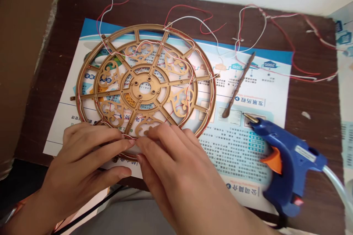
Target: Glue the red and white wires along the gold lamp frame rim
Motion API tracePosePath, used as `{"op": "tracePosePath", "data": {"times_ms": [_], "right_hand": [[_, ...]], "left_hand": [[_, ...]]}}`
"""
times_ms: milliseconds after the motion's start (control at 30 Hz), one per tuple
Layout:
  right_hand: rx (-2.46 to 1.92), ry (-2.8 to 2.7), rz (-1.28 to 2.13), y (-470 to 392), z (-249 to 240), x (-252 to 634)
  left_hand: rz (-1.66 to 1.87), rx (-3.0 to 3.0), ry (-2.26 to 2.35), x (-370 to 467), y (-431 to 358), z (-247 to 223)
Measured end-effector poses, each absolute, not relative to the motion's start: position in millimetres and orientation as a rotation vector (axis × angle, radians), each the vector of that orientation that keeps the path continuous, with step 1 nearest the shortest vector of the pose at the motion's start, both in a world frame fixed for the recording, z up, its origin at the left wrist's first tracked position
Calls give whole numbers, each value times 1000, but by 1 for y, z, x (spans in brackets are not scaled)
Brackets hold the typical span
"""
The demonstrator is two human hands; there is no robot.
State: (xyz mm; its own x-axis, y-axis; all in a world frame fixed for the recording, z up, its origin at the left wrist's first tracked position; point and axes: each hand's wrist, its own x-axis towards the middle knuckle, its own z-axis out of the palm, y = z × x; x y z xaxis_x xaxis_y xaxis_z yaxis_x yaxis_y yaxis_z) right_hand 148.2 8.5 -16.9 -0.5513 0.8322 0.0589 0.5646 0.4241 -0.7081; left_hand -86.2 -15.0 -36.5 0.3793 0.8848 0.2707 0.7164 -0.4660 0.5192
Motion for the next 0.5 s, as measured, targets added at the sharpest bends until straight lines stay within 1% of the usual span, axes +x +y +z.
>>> {"op": "tracePosePath", "data": {"times_ms": [500], "right_hand": [[-1230,-2321,1076,11,-14,146]], "left_hand": [[745,2295,1231,-99,-9,-32]]}}
